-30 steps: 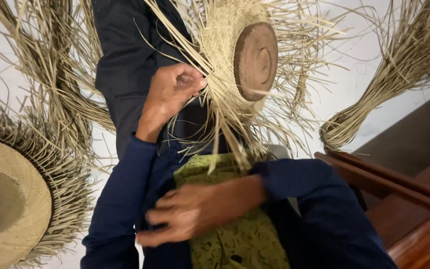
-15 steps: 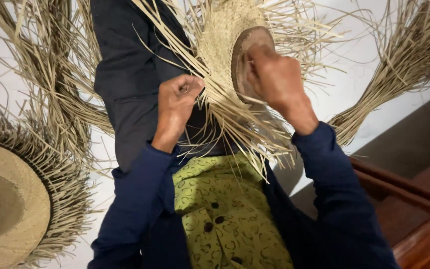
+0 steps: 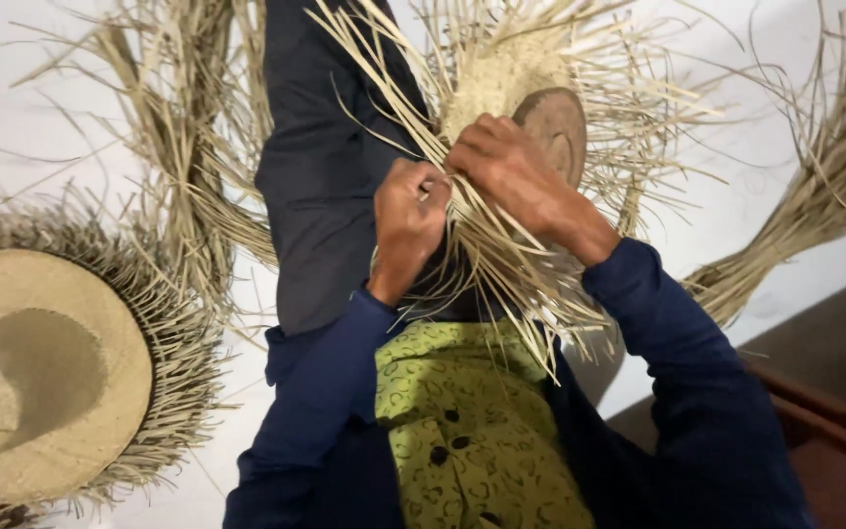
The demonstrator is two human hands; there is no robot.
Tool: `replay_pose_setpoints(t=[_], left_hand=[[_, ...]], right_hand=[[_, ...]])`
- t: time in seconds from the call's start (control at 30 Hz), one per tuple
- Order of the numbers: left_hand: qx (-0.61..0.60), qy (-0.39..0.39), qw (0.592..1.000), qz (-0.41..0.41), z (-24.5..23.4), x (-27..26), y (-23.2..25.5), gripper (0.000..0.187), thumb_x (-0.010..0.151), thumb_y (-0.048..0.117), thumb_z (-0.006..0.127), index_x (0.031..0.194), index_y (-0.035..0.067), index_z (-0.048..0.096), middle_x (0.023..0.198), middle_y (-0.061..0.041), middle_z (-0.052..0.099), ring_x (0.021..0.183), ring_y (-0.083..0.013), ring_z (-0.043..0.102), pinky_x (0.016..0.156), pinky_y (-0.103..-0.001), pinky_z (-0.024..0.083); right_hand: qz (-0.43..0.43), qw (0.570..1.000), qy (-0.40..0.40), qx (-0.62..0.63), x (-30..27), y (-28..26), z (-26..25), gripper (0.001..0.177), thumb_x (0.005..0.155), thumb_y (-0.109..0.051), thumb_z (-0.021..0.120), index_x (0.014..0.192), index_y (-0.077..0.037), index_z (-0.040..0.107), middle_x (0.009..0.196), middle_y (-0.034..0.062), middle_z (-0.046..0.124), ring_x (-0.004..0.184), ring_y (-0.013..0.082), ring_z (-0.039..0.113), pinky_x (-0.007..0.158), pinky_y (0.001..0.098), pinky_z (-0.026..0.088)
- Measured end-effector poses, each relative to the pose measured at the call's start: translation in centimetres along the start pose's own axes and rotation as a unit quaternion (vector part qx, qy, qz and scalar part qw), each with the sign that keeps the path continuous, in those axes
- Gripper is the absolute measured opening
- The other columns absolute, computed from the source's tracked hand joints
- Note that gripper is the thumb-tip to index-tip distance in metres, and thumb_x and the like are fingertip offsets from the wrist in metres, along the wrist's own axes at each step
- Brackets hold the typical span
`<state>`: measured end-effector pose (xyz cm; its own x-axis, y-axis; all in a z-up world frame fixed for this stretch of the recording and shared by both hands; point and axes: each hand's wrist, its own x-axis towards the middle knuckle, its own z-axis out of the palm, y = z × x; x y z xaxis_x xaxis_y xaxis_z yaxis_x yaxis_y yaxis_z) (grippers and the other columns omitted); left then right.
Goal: Weaving straw strands around a wooden block to form the brim of a hat.
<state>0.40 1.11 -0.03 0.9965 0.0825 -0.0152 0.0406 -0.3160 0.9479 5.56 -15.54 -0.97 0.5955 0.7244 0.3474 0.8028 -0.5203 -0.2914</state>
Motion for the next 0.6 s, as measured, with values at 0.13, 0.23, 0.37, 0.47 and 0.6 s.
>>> replay_pose_setpoints(t=[0.13, 0.23, 0.37, 0.47, 0.6], left_hand=[[-0.036, 0.027, 0.998, 0.034, 0.4, -0.3, 0.3, 0.008, 0.077, 0.007, 0.058, 0.075, 0.007, 0.065, 0.073, -0.016, 0.055, 0.079, -0.0358, 0.061, 0.073, -0.038, 0.049], [0.005, 0.023, 0.997, 0.073, 0.1, -0.6, 1.1, 0.008, 0.078, 0.004, 0.057, 0.075, 0.004, 0.064, 0.072, -0.018, 0.054, 0.078, -0.0409, 0.059, 0.071, -0.041, 0.048], [0.01, 0.007, 0.996, 0.093, 0.3, -0.5, -0.4, 0.01, 0.081, 0.002, 0.055, 0.075, 0.003, 0.063, 0.076, -0.021, 0.055, 0.083, -0.0423, 0.058, 0.074, -0.042, 0.048], [-0.06, -0.021, 0.996, 0.057, 0.7, 0.0, -3.6, 0.011, 0.082, 0.011, 0.062, 0.072, 0.012, 0.065, 0.075, -0.008, 0.058, 0.081, -0.0264, 0.063, 0.078, -0.033, 0.048], [-0.072, -0.041, 0.996, 0.023, 0.1, 0.2, -2.3, 0.01, 0.084, 0.014, 0.062, 0.083, 0.01, 0.071, 0.076, -0.011, 0.061, 0.075, -0.0267, 0.063, 0.069, -0.035, 0.05]], right_hand=[[0.05, 0.994, -0.014, 0.098, -0.1, -0.2, 0.1, 0.024, 0.091, -0.026, 0.043, 0.088, -0.005, 0.052, 0.078, 0.0129, 0.048, 0.08, 0.0338, 0.049, 0.071, 0.0405, 0.041], [0.071, 0.991, -0.016, 0.116, 1.7, -2.1, -2.2, 0.017, 0.089, -0.018, 0.05, 0.091, -0.002, 0.055, 0.077, 0.0144, 0.049, 0.079, 0.0354, 0.05, 0.071, 0.0414, 0.042], [0.076, 0.979, 0.012, 0.189, 0.5, -0.8, 0.1, 0.016, 0.09, -0.02, 0.056, 0.084, -0.005, 0.056, 0.074, 0.0118, 0.051, 0.077, 0.0328, 0.052, 0.069, 0.0395, 0.044], [0.047, 0.982, 0.009, 0.185, -0.3, -1.5, -1.7, 0.021, 0.093, -0.028, 0.058, 0.082, -0.01, 0.056, 0.08, 0.0082, 0.053, 0.082, 0.0317, 0.052, 0.072, 0.0377, 0.045], [0.019, 0.986, 0.034, 0.162, -0.5, -2.8, -3.4, 0.023, 0.098, -0.021, 0.051, 0.09, -0.003, 0.062, 0.097, 0.0166, 0.059, 0.091, 0.0367, 0.055, 0.079, 0.0409, 0.049]])
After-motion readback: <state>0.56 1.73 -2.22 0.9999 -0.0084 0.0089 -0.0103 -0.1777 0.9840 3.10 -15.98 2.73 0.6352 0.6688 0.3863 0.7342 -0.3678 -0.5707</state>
